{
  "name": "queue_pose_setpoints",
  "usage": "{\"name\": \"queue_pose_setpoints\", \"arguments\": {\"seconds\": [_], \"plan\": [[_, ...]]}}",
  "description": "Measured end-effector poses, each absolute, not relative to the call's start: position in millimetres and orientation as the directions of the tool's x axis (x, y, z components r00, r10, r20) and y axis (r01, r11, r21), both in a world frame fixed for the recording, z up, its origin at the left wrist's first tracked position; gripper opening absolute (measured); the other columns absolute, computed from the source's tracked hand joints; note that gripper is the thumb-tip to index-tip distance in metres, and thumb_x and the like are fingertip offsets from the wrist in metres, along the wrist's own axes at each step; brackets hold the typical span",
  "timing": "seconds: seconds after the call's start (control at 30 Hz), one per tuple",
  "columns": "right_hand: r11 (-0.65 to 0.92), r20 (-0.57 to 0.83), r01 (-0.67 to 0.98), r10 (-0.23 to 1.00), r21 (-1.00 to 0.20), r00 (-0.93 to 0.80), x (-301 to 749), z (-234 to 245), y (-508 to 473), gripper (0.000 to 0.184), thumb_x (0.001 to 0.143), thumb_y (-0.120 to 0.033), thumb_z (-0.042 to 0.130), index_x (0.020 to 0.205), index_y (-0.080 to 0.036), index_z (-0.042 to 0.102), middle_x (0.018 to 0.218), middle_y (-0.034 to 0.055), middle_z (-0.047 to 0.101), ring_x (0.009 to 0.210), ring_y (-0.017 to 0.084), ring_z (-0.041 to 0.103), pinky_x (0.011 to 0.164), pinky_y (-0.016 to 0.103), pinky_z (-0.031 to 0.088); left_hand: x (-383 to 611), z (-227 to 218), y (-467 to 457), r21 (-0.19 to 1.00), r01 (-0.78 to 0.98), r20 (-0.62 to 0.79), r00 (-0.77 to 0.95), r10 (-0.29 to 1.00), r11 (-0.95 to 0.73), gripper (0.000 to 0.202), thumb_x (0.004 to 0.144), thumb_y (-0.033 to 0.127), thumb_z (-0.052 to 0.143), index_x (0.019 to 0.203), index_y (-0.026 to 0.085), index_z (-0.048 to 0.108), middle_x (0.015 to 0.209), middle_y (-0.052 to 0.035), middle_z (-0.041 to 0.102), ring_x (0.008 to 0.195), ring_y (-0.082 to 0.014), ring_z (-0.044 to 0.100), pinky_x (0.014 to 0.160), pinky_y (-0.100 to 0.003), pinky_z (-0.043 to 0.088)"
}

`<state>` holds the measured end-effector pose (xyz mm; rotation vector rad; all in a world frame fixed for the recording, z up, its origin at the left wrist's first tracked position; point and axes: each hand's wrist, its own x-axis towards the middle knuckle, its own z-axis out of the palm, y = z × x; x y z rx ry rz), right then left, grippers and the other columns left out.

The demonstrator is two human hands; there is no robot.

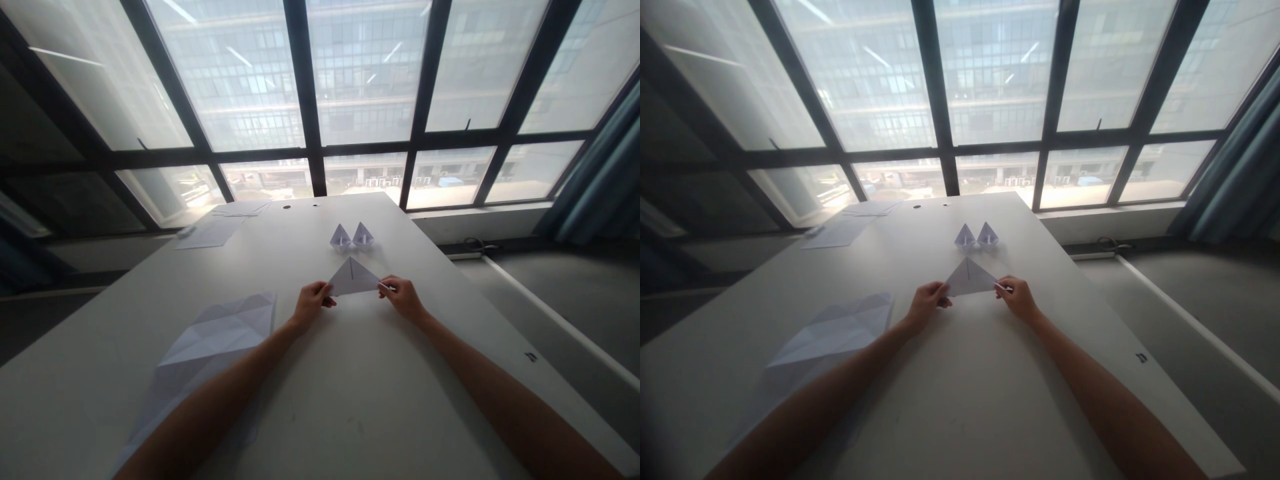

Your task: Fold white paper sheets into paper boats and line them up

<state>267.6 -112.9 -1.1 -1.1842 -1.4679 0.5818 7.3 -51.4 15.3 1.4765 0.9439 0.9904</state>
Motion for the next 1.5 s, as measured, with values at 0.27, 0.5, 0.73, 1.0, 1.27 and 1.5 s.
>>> {"name": "queue_pose_setpoints", "arguments": {"seconds": [0.27, 0.5, 0.73, 1.0, 1.27, 1.5], "plan": [[0.328, 0.331, 0.067, 0.88, -0.942, 0.339, 265.3, -5.4, -108.5, 0.037, 0.077, -0.047, 0.067, 0.1, -0.021, 0.054, 0.053, -0.0051, 0.057, 0.046, 0.014, 0.052, 0.042, 0.025, 0.042, 9.5, 18.1, -53.4, 0.985, 0.077, 0.111, 0.411, 0.905, -0.156, 0.044, 0.078, 0.057, 0.065, 0.083, 0.013, 0.065, 0.075, -0.0067, 0.07, 0.064, -0.0178, 0.069, 0.054, -0.024, 0.05], [0.312, 0.284, -0.005, 0.872, -0.95, 0.399, 262.5, -3.3, -108.3, 0.035, 0.073, -0.046, 0.07, 0.092, -0.018, 0.062, 0.07, 0.0003, 0.064, 0.055, 0.015, 0.06, 0.051, 0.028, 0.05, 8.9, 14.8, -50.5, 0.982, 0.071, 0.131, 0.405, 0.905, -0.174, 0.04, 0.079, 0.054, 0.066, 0.082, 0.013, 0.068, 0.079, -0.0063, 0.07, 0.074, -0.0174, 0.066, 0.063, -0.025, 0.053], [0.252, 0.268, 0.092, 0.89, -0.963, 0.368, 263.7, -6.1, -106.2, 0.041, 0.069, -0.047, 0.074, 0.092, -0.014, 0.069, 0.066, 0.003, 0.064, 0.059, 0.016, 0.058, 0.057, 0.03, 0.049, 8.5, 11.5, -47.7, 0.982, 0.028, 0.164, 0.384, 0.909, -0.189, 0.041, 0.074, 0.054, 0.07, 0.076, 0.013, 0.069, 0.071, -0.0016, 0.063, 0.067, -0.0143, 0.059, 0.066, -0.028, 0.055], [0.284, 0.363, 0.252, 0.855, -0.925, 0.371, 268.5, -8.8, -103.7, 0.032, 0.075, -0.047, 0.066, 0.078, -0.015, 0.069, 0.075, 0.0046, 0.066, 0.069, 0.016, 0.057, 0.061, 0.027, 0.045, 5.9, 18.4, -50.8, 0.94, 0.121, 0.244, 0.414, 0.877, -0.319, 0.043, 0.08, 0.054, 0.063, 0.077, 0.013, 0.073, 0.083, -0.0048, 0.064, 0.078, -0.0164, 0.057, 0.071, -0.025, 0.046], [0.212, 0.355, 0.348, 0.834, -0.913, 0.423, 275.2, -13.0, -101.2, 0.028, 0.076, -0.034, 0.061, 0.094, -0.014, 0.066, 0.07, 0.0031, 0.067, 0.061, 0.016, 0.059, 0.058, 0.026, 0.044, 10.2, 8.8, -53.4, 0.853, 0.309, 0.189, 0.568, 0.801, -0.421, 0.06, 0.081, 0.035, 0.063, 0.136, 0.013, 0.052, 0.071, 0.0023, 0.061, 0.062, -0.012, 0.051, 0.063, -0.024, 0.042], [0.043, 0.396, 0.795, 0.883, -0.605, 0.254, 274.9, -13.3, -106.3, 0.015, 0.081, -0.019, 0.054, 0.09, -0.019, 0.066, 0.084, 0.0046, 0.067, 0.083, 0.019, 0.061, 0.079, 0.029, 0.044, 9.5, 6.9, -63.4, 0.446, 0.437, 0.256, 0.774, 0.579, -0.781, 0.049, 0.088, 0.025, 0.055, 0.137, 0.027, 0.052, 0.084, -0.0014, 0.062, 0.079, -0.0157, 0.057, 0.083, -0.031, 0.044]]}}
